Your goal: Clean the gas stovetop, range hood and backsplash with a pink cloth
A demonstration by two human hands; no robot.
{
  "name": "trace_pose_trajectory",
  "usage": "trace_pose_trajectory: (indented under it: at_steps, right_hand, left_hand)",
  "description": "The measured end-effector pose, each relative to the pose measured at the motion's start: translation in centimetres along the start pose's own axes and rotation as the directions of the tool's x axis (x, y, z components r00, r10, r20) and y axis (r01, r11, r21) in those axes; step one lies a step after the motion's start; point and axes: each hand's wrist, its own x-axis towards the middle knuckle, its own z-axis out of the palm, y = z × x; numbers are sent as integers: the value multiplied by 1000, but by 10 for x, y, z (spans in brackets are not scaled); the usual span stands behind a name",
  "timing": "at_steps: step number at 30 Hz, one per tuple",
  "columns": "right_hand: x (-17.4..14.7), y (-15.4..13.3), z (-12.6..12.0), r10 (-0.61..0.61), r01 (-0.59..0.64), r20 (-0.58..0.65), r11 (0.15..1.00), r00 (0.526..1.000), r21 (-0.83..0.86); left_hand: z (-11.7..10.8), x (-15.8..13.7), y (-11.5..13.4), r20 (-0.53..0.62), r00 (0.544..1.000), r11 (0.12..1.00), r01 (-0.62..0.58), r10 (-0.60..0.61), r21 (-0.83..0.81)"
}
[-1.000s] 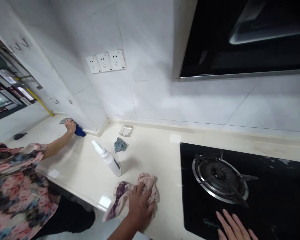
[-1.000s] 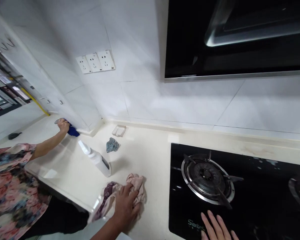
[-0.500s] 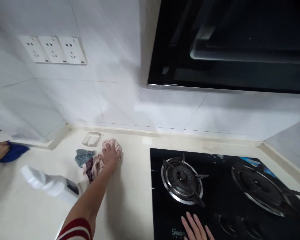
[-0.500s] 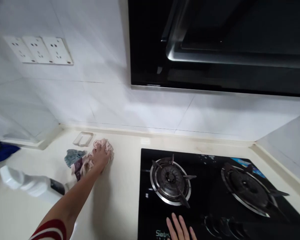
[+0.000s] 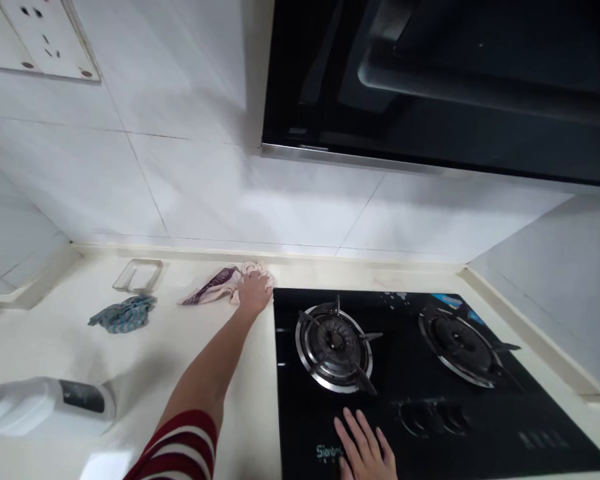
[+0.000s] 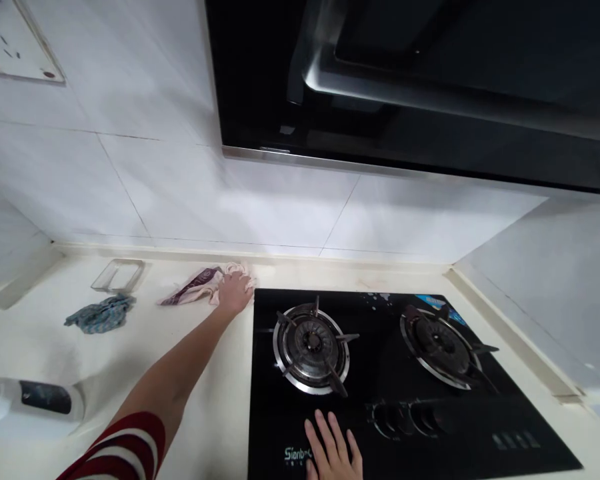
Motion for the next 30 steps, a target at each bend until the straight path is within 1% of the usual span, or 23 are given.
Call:
trace_pose_trajectory:
  at_steps: [3, 7, 11, 13, 16, 18, 20, 22, 24, 25, 26, 28, 30]
  right_hand:
    - [6, -4, -15, 20, -21, 47, 1000, 999, 20]
    - [13, -13, -30, 79, -87, 133, 994, 988, 58]
    - [18, -16, -37, 94, -105, 161, 993, 982, 61]
    - [19, -17, -38, 94, -105, 160, 993, 983, 59]
    - [21, -17, -38, 103, -114, 158, 991, 982, 64]
    - [22, -18, -37, 107, -121, 158, 989, 982, 81]
    - [22, -18, -36, 112, -132, 168, 985, 979, 114]
    - [22, -17, -35, 111, -142, 186, 977, 976, 161]
    - [22, -16, -34, 107, -150, 199, 965, 974, 214]
    - [22, -15, -34, 107, -155, 200, 958, 974, 241]
    - [22, -14, -34, 108, -160, 198, 950, 974, 268]
    - [21, -12, -35, 112, -168, 182, 929, 977, 331]
    - [21, -9, -39, 105, -160, 151, 896, 983, 415]
  left_hand:
    - [-9, -38, 2, 28, 997, 997, -71, 70, 29]
    - [-23, -104, 11, 67, 987, 987, -151, 147, 56]
    - [-41, -174, 24, 91, 972, 974, -221, 216, 50]
    - [-46, -208, 31, 86, 967, 969, -242, 238, 42]
    - [-45, -256, 34, 47, 962, 964, -266, 267, -25]
    - [-41, -278, 31, 0, 960, 953, -277, 279, -125]
    - [-41, -287, 29, -51, 963, 940, -268, 263, -213]
    - [-45, -282, 29, -119, 973, 941, -220, 196, -256]
    - [-51, -267, 38, -182, 976, 960, -160, 120, -228]
    - [-52, -259, 45, -190, 977, 972, -132, 95, -193]
    - [-52, -252, 54, -173, 981, 984, -108, 83, -141]
    - [-46, -244, 76, -82, 995, 998, -64, 64, 4]
    - [-37, -245, 96, 5, 999, 988, -32, 31, 151]
